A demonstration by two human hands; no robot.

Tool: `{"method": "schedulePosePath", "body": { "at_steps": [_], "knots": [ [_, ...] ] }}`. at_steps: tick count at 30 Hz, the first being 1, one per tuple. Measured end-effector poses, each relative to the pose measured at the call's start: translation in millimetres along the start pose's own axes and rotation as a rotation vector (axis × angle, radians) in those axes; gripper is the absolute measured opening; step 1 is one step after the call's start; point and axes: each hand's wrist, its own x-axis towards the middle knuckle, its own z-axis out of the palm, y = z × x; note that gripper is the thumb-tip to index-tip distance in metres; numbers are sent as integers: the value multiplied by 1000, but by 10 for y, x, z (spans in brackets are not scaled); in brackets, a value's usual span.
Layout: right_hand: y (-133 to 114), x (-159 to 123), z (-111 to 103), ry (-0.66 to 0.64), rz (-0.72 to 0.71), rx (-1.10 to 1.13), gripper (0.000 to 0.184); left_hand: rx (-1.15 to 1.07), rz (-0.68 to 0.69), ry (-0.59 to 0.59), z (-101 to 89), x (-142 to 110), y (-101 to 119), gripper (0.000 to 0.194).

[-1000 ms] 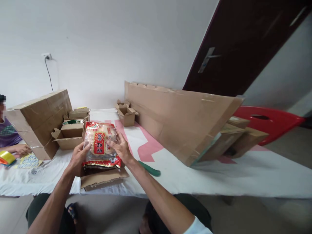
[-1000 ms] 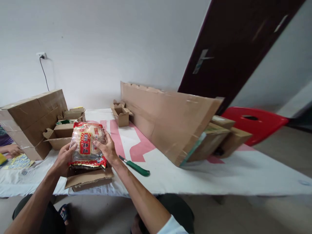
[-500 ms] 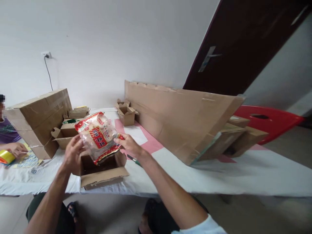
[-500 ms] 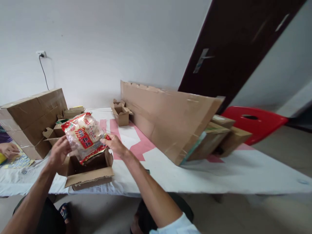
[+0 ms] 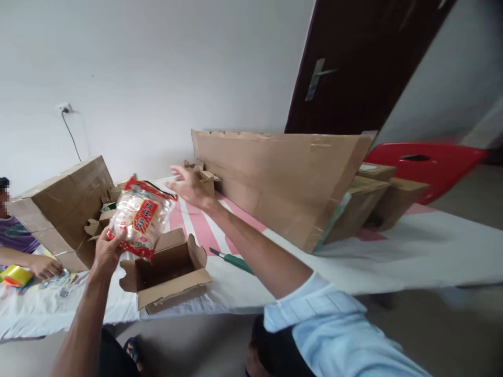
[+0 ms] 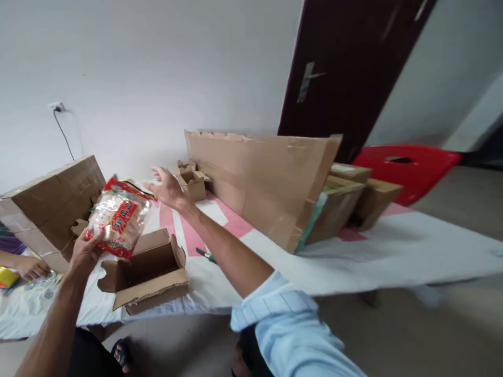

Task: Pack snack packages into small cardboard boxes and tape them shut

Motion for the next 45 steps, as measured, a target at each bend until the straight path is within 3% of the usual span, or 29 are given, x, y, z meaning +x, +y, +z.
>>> {"method": "schedulePosePath", "body": {
  "at_steps": [2,6,9,13,20,27,45],
  "knots": [
    [214,-279,135,76,95,64,51,-91,18,56,25,-41,-173,77],
    [573,-819,439,-157,262,229,58,-131,-14,13,123,-113,-350,73],
    [666,-971,539,-188,329,343,66,-100,-127,-51,79,-101,-372,65],
    [743,-971,515,-174,337,347,64,-18,-257,-115,-94,-15,-424,58],
    [1160,-989,455,-53,314,155,57,-74,-253,-117,-193,87,-766,52],
    [1387,-910,437,-34,313,157,61,-58,-277,-138,-248,295,-981,53],
    [1581,-888,358,-130,303,320,62,-106,-235,-118,-150,352,-1032,40]
  ]
}}
